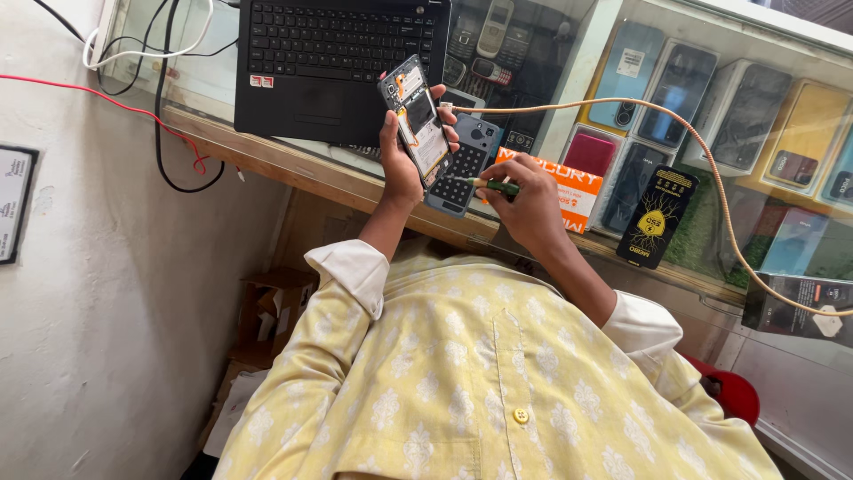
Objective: The person disassembles a smartphone, removes the back cover and internal components, and uses a screwdriver to manipulate parts. The person then reassembles the phone by placing the back cover and securing it.
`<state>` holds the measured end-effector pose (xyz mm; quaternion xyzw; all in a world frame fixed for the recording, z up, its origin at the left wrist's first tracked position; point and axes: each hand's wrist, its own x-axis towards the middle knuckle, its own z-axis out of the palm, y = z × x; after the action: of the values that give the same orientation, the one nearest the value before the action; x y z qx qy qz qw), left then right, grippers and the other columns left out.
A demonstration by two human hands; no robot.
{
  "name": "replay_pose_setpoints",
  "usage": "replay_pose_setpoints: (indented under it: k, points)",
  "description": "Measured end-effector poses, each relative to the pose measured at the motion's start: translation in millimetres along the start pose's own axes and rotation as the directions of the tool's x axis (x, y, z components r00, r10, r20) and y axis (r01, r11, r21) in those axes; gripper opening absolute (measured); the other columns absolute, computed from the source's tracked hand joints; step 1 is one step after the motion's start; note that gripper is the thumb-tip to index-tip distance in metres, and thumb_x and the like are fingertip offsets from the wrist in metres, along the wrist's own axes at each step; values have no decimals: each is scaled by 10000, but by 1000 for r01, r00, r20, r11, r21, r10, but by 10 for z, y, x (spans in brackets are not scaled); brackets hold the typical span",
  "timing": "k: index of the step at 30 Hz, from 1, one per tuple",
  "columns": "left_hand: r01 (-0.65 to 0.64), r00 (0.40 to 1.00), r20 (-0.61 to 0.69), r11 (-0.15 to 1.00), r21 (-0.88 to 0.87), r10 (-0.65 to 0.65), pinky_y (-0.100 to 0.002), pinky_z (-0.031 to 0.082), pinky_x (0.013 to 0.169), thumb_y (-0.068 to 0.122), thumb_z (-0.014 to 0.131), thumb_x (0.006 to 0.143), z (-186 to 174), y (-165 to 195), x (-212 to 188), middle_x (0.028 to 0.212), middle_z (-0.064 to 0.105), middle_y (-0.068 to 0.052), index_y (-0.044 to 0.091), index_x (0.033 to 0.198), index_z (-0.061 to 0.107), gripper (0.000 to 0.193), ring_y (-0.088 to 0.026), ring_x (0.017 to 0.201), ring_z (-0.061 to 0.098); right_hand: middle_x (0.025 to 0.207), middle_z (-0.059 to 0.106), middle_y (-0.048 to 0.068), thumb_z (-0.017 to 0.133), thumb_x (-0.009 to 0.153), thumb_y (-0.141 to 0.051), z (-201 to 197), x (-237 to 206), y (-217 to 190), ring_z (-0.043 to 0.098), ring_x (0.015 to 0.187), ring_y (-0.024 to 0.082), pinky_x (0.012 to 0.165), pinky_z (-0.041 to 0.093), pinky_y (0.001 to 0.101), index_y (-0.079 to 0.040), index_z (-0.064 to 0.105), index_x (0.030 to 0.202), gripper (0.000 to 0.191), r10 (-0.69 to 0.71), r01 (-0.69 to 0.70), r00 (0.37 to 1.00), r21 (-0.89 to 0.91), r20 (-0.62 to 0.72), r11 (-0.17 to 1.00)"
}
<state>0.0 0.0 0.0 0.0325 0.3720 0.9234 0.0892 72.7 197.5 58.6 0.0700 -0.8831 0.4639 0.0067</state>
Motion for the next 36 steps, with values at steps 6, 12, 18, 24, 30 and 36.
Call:
replay_pose_setpoints:
  k: [6, 12, 18, 24, 30, 36]
  points:
    - [7, 1000, -4, 1000, -22, -7, -375, 590, 792, 714, 390, 990, 66, 47, -36, 1067, 646, -144, -33, 1462, 487, 889, -210, 888, 667, 915, 647, 90, 842, 866, -125, 52, 9, 129, 668, 806, 204, 717, 544, 354, -34, 739, 1006, 196, 34, -36, 998, -23, -51, 999]
    - [5, 1000, 2, 1000, -13, -5, -379, 592, 793, 722, 389, 992, 90, 67, -59, 1072, 647, -144, -35, 1469, 489, 900, -208, 897, 666, 916, 654, 96, 838, 876, -134, 78, 5, 131, 676, 772, 221, 703, 539, 364, -22, 737, 1002, 197, 16, -16, 998, -6, -62, 1000]
    - [3, 1000, -10, 1000, -21, -3, -381, 596, 795, 723, 394, 979, 96, 94, -50, 1071, 649, -143, -32, 1471, 484, 905, -207, 896, 669, 898, 668, 112, 837, 894, -153, 76, 6, 133, 679, 766, 229, 693, 541, 367, -8, 733, 999, 208, 13, -14, 998, -22, -62, 1000]
    - [-5, 1000, 20, 1000, 7, 5, -367, 588, 802, 710, 409, 995, 87, 69, -68, 1071, 645, -143, -38, 1470, 479, 889, -204, 902, 664, 879, 692, 100, 825, 916, -183, 77, 24, 133, 688, 750, 223, 678, 542, 356, -8, 734, 971, 204, 19, -18, 998, 7, -53, 1000]
    - [9, 999, 48, 998, 56, -12, -332, 566, 824, 686, 433, 1006, 53, -23, -74, 1084, 623, -140, -35, 1493, 454, 870, -187, 934, 649, 815, 673, 150, 799, 1005, -252, 84, 55, 103, 643, 716, 303, 688, 496, 430, 7, 739, 899, 286, 90, -84, 995, -112, 49, 990]
    - [4, 998, 68, 995, 100, -11, -309, 566, 815, 692, 429, 1003, 10, -49, -60, 1076, 627, -125, -37, 1478, 468, 871, -177, 935, 650, 855, 665, 164, 809, 913, -265, 118, 80, 80, 644, 725, 303, 678, 505, 436, 29, 721, 892, 307, 7, -6, 1000, -112, 10, 994]
